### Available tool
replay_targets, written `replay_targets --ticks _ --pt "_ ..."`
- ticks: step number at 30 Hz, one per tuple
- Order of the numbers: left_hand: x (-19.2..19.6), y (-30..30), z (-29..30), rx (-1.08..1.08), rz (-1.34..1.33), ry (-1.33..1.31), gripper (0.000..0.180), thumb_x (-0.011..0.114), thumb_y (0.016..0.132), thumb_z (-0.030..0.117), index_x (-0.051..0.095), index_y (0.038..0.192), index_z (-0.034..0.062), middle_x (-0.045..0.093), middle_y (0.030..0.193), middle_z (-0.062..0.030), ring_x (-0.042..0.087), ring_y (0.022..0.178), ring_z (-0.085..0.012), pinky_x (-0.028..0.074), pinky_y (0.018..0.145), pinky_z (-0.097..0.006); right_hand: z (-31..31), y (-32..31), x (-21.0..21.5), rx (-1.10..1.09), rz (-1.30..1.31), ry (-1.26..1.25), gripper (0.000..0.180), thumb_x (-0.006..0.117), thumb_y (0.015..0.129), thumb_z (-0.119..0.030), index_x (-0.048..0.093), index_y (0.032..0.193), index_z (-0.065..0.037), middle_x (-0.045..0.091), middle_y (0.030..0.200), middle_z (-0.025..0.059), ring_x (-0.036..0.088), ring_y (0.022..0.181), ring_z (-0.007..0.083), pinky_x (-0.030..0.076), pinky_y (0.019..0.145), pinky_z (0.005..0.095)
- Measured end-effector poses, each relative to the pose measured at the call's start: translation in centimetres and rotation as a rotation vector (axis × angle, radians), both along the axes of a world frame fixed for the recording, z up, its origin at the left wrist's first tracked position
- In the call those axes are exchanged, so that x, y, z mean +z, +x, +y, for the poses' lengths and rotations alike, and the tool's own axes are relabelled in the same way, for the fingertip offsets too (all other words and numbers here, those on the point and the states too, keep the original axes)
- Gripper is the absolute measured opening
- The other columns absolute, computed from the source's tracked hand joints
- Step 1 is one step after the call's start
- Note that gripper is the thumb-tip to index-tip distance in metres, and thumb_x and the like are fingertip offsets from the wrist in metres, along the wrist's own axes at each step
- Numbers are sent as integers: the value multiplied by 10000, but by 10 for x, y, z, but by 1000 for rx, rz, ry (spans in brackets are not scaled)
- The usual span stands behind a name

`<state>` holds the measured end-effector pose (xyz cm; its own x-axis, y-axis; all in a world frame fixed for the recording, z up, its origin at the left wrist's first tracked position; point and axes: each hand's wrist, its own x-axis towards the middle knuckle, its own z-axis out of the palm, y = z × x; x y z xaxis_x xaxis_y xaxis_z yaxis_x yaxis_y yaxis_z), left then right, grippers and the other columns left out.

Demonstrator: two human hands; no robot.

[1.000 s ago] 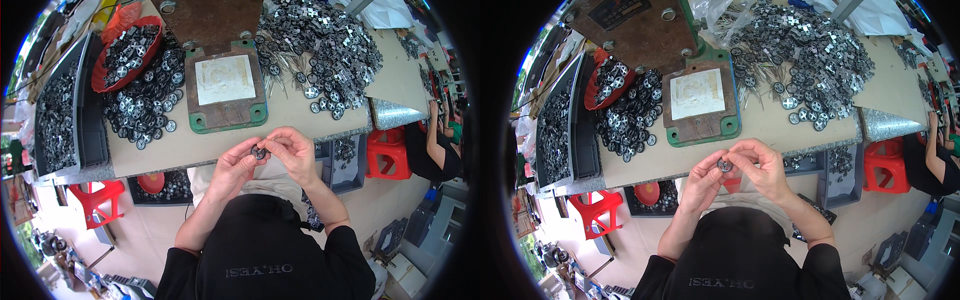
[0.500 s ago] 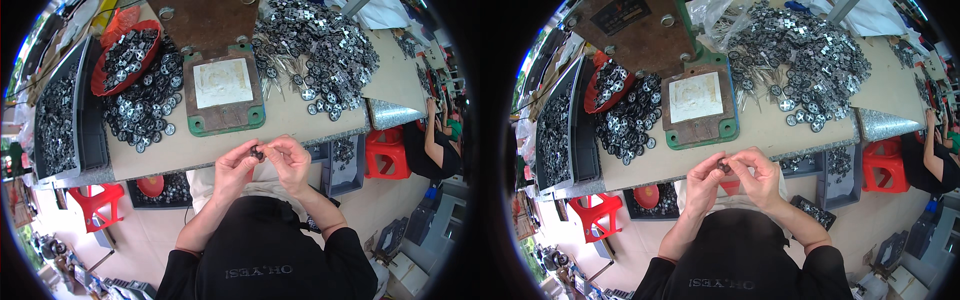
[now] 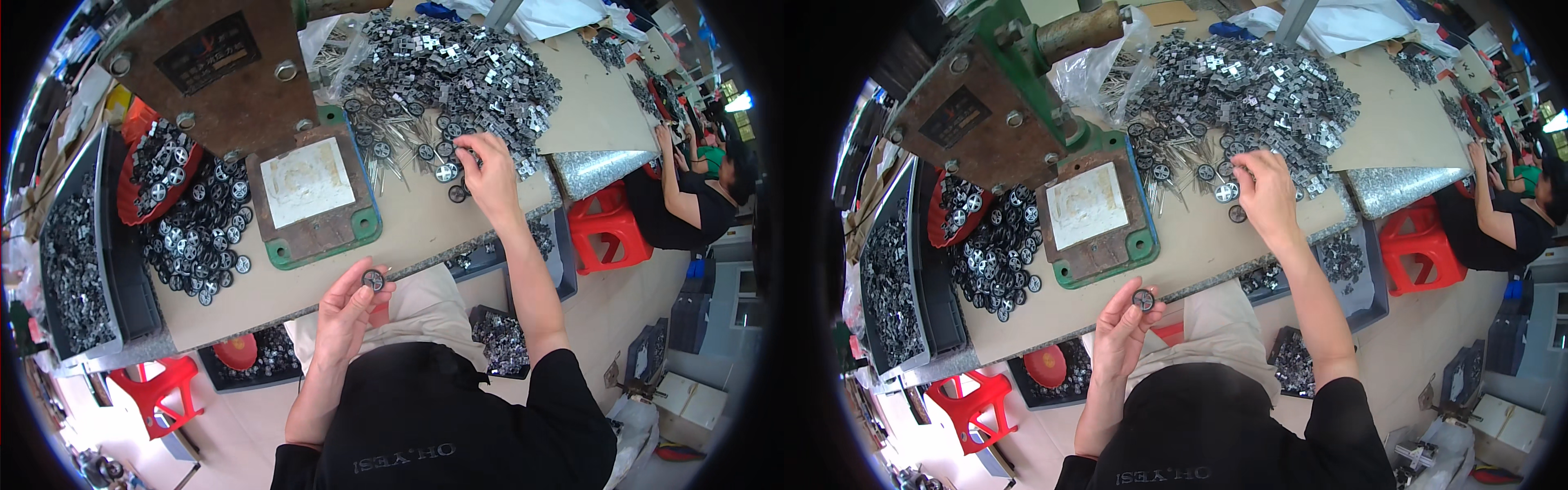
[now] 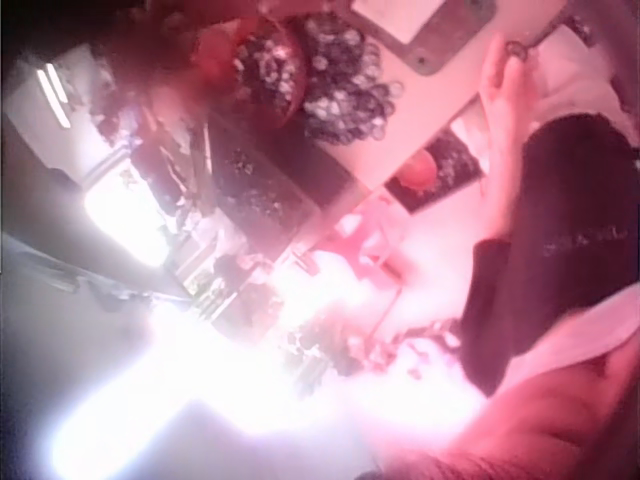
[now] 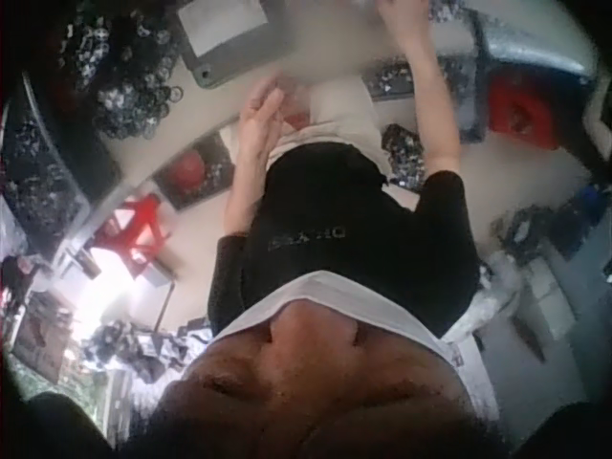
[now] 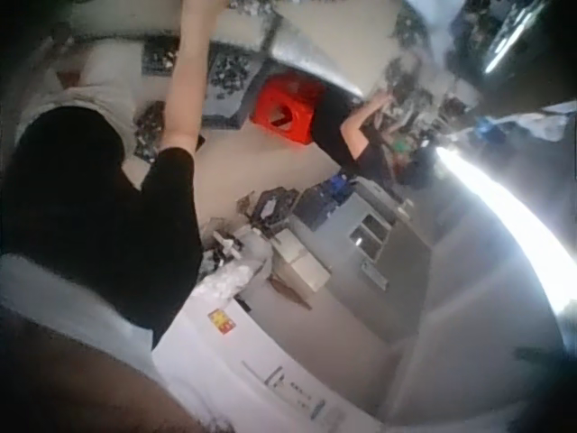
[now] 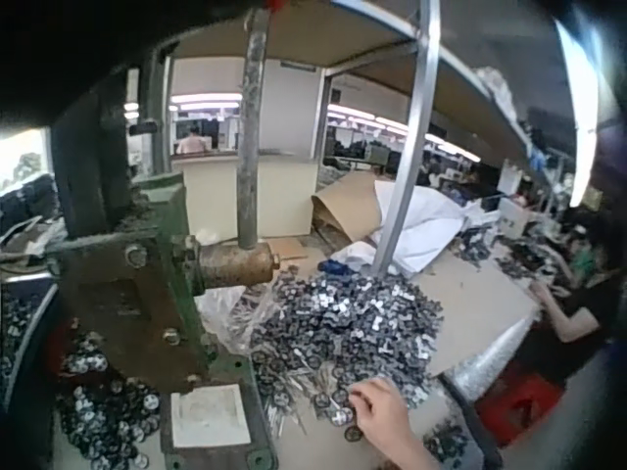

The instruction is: The person assembles small metal components and plastic parts using a manual press.

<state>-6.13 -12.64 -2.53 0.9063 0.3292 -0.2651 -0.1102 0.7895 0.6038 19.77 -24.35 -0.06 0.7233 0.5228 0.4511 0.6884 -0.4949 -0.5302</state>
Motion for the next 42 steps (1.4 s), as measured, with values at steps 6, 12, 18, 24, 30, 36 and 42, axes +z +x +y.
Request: replay_targets --ticks 6,12,18,24,30,36,42 --pt "1 1 2 -12 16 -33 354 510 882 40 476 1232 7 550 1153 -182 604 959 -251 512 832 -314 25 55 -4 -82 -32 -37 293 671 726 -117 603 1002 -49 570 894 93 552 844 263 451 713 349" --pt "2 1 3 -7 22 -30 350 506 884 40 477 1230 6 552 1149 -185 605 955 -254 514 828 -317 45 78 6 -21 -125 -86 328 690 729 -163 604 1030 -65 533 953 77 549 894 261 450 753 347" --pt "2 1 6 0 30 -61 341 522 877 31 488 1215 -2 552 1153 -174 602 969 -245 502 839 -315 31 38 21 236 535 491 244 681 792 -171 596 954 -8 574 802 2 540 734 69 451 661 245" --pt "11 4 3 -1 45 32 353 561 860 38 496 1204 -10 580 1117 -140 609 940 -208 497 815 -286 0 -51 4 422 1326 652 187 621 843 -161 576 964 -25 580 820 27 564 689 90 434 502 208" --pt "12 4 -2 26 91 152 355 587 843 36 514 1188 -13 602 1073 -110 611 911 -178 489 806 -273 -6 -86 -4 549 1456 492 185 650 817 -159 586 915 -15 563 735 23 544 587 86 393 446 195" --pt "13 1 -3 44 117 190 348 591 841 32 524 1179 -13 615 1039 -94 614 901 -164 486 806 -261 -7 -88 -1 563 1404 473 93 639 818 -88 613 887 -30 607 744 7 541 600 43 403 451 170" --pt "12 0 -3 53 128 217 343 593 840 32 530 1174 -13 616 1032 -88 617 894 -159 487 802 -253 -7 -87 1 577 1405 490 88 638 813 -60 610 888 -25 608 756 8 542 612 36 402 452 170"
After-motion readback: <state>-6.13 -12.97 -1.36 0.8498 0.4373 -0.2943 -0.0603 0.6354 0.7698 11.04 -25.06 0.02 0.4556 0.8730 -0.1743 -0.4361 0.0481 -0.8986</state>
